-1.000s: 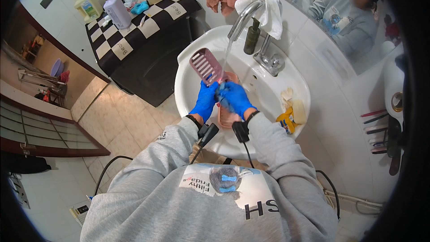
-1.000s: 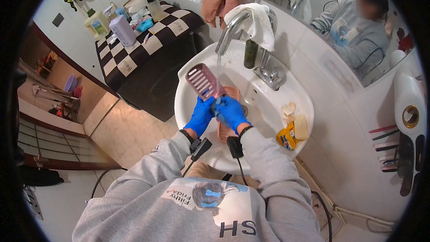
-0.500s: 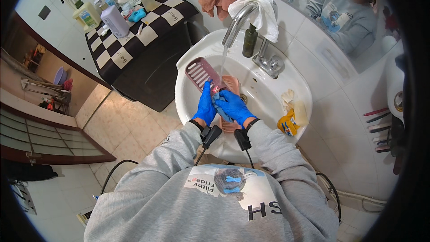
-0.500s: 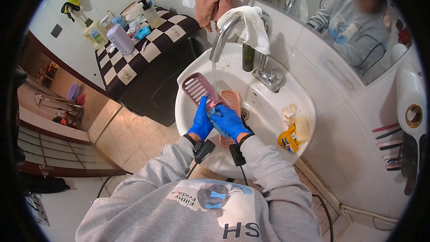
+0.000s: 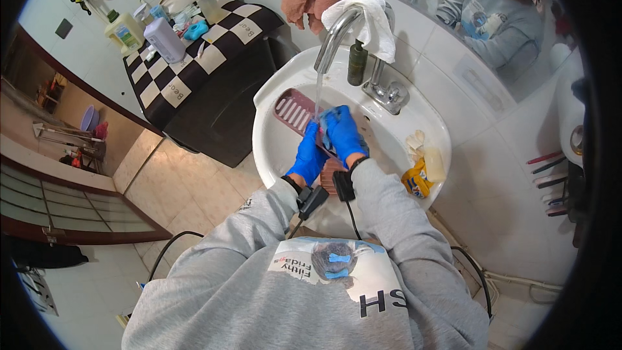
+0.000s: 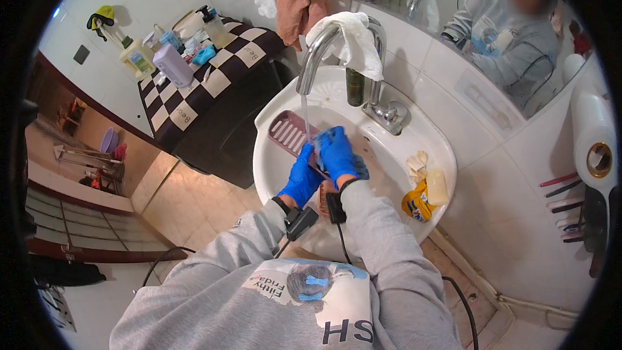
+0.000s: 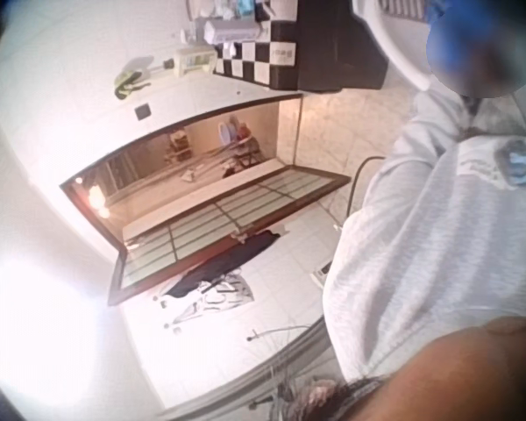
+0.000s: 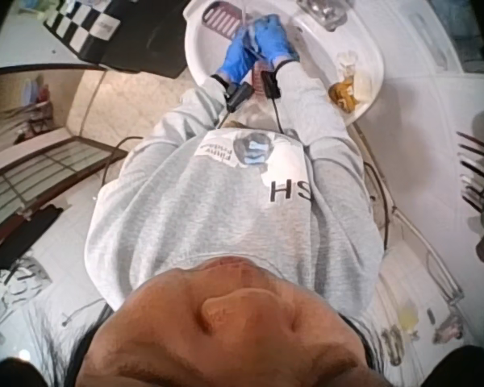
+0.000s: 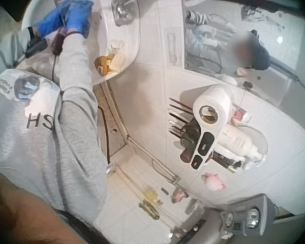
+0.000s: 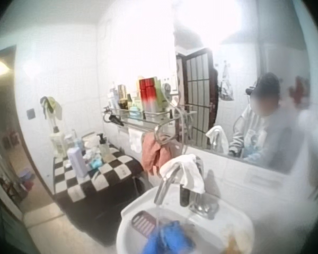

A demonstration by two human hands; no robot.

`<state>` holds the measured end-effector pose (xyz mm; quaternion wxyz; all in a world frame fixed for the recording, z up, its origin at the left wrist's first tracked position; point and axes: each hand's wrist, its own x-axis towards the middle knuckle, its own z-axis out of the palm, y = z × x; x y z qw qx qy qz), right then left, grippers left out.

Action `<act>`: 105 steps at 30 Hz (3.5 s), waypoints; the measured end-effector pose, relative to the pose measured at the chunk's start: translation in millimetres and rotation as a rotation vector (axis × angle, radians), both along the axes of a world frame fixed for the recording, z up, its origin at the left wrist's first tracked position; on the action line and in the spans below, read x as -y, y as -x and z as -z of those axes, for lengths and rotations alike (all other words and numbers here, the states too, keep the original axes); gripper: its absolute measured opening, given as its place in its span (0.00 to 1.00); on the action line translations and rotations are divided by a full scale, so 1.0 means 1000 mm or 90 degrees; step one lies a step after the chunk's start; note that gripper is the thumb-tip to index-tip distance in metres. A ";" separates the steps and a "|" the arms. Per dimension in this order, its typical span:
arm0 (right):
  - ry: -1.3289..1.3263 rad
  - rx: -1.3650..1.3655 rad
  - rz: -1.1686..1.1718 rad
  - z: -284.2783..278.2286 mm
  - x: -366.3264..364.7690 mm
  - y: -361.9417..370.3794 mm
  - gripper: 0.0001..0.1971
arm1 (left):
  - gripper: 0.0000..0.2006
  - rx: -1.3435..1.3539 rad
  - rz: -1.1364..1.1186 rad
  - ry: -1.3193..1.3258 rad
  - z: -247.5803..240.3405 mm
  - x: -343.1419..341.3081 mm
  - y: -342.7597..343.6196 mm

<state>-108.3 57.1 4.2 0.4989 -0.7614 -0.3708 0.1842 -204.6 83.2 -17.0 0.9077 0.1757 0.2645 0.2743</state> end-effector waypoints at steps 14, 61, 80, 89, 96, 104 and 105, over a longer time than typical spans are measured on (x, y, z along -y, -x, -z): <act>0.006 -0.047 -0.072 -0.026 0.014 0.023 0.11 | 0.24 0.015 -0.031 0.038 0.001 -0.001 -0.001; 0.158 -0.024 0.008 -0.014 0.006 -0.025 0.15 | 0.16 -0.189 0.106 -0.152 -0.011 -0.007 0.034; -0.001 0.371 -0.299 -0.001 0.024 -0.022 0.17 | 0.11 -0.269 -0.001 -0.240 -0.032 -0.026 0.021; 0.123 -0.023 -0.150 -0.047 0.016 -0.037 0.37 | 0.13 -0.237 0.080 -0.275 -0.021 -0.032 0.026; 0.232 0.032 -0.093 -0.031 -0.005 -0.037 0.21 | 0.13 -0.268 0.159 -0.480 -0.038 -0.028 0.024; -0.001 -0.137 -0.046 0.005 -0.027 -0.048 0.11 | 0.16 -0.251 0.089 -0.296 -0.035 -0.020 0.014; 0.098 -0.162 -0.049 0.008 -0.017 -0.042 0.12 | 0.16 -0.244 0.067 -0.283 -0.034 -0.022 0.015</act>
